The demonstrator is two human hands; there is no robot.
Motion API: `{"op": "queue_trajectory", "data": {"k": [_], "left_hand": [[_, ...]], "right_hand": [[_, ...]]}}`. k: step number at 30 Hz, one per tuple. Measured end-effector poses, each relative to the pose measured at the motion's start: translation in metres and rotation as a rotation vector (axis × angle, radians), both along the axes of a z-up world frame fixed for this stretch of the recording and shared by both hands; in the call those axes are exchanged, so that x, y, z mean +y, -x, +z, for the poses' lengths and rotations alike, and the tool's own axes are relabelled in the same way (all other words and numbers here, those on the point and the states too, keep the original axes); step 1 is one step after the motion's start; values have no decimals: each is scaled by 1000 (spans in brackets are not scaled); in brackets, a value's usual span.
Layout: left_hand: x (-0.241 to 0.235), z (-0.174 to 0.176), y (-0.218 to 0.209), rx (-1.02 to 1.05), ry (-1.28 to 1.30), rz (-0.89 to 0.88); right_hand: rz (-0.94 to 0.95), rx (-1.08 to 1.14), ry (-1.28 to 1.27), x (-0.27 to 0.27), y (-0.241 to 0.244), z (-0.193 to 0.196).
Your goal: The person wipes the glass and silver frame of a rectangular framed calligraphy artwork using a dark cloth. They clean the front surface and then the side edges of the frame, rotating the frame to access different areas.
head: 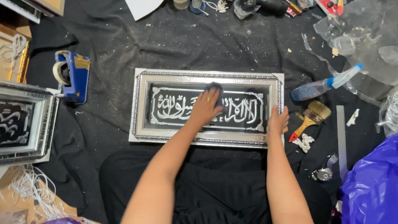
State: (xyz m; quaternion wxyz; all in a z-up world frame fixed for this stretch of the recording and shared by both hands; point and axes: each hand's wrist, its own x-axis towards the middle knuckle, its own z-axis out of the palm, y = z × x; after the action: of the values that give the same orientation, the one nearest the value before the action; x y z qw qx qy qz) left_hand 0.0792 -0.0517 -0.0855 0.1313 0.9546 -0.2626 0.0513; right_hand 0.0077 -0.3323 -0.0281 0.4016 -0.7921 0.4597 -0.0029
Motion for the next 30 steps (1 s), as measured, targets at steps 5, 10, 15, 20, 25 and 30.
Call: {"op": "queue_trajectory", "data": {"k": [5,10,15,20,25,30], "left_hand": [[-20,28,20,195,-40,87],[51,21,97,19,-67,-175],[93,34,81,145,-117,-232],[65,7,-3,216,-75,31],[77,7,21,107,-44,91],[145,22,114,203,-128,-127]], "right_hand": [[15,9,15,-1,1,-6],[10,-26,-14,1,0,-2],[2,-26,13,2,-1,-3],[21,-45,9,3,3,-1],[27,-40,37,1,1,-7],[32,14,94,0,-2,-11]]}}
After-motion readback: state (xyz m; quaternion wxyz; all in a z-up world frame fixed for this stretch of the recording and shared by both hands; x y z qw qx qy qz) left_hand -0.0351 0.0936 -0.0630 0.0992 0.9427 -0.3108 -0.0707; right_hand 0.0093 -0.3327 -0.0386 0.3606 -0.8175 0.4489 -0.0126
